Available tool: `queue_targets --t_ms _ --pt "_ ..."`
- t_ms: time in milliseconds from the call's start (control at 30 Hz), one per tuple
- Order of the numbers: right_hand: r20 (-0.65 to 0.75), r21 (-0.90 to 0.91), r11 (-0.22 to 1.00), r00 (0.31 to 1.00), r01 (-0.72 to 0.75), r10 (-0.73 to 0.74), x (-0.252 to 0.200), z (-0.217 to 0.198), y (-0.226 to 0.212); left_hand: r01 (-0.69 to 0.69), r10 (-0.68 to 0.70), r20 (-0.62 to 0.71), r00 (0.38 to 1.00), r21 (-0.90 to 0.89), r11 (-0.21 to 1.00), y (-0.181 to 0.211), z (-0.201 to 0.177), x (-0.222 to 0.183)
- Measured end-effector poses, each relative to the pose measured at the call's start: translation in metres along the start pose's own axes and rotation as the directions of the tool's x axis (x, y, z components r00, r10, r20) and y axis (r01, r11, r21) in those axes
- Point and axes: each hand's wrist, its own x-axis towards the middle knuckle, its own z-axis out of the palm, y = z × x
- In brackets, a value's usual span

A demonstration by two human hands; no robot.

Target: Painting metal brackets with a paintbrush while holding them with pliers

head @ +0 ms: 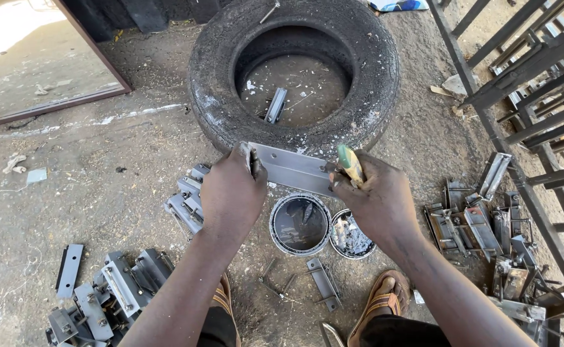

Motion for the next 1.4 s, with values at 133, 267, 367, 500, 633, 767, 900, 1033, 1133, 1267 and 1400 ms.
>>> queue_targets --t_ms 133,267,367,500,633,767,900,1033,1133,1267,1400 --pt "-0.015 -0.031 0.998 0.999 -0.046 0.045 0.001 0.001 0.013 -0.025 0.025 0.000 1.000 0.005 1.000 0.000 -0.005 0.001" --pt "0.045 -0.032 0.986 0.985 -0.163 0.164 0.000 0.001 0.007 -0.030 0.030 0.031 0.999 -0.010 1.000 0.004 -0.012 0.000" --pt "0.106 -0.013 0.973 0.967 -0.230 0.230 0.008 0.007 0.033 -0.096 0.079 0.080 0.994 0.244 0.965 0.010 -0.015 0.002" --pt "0.182 0.236 0.910 0.935 -0.341 0.303 0.032 0.006 0.093 -0.148 0.133 0.064 0.989 0.345 0.927 -0.008 0.004 0.006" --pt "0.229 0.234 0.844 0.871 -0.482 0.434 0.038 0.012 0.111 -0.154 0.136 0.076 0.988 0.343 0.927 -0.011 -0.013 0.005" --pt "0.396 0.110 0.823 0.784 -0.557 0.477 0.039 0.029 0.124 -0.128 0.108 0.084 0.991 0.288 0.949 -0.011 -0.024 0.001" --pt "0.483 0.116 0.890 0.808 -0.442 0.338 0.045 0.080 0.190 -0.134 0.127 0.046 0.991 0.220 0.966 -0.015 -0.031 0.007" --pt "0.487 0.223 0.848 0.808 -0.481 0.331 0.046 0.135 0.246 -0.125 0.119 0.043 0.992 0.163 0.979 -0.010 -0.051 0.002" --pt "0.458 0.177 0.866 0.818 -0.468 0.348 0.041 0.169 0.269 -0.094 0.088 0.047 0.995 0.131 0.987 -0.009 -0.060 0.004" --pt "0.337 -0.144 0.878 0.811 -0.456 0.477 0.037 0.216 0.305 -0.124 0.125 0.006 0.992 0.156 0.980 -0.014 -0.062 0.008" --pt "0.287 -0.195 0.783 0.729 -0.591 0.622 0.020 0.214 0.191 -0.115 0.118 -0.013 0.993 0.139 0.984 -0.019 -0.060 0.008"
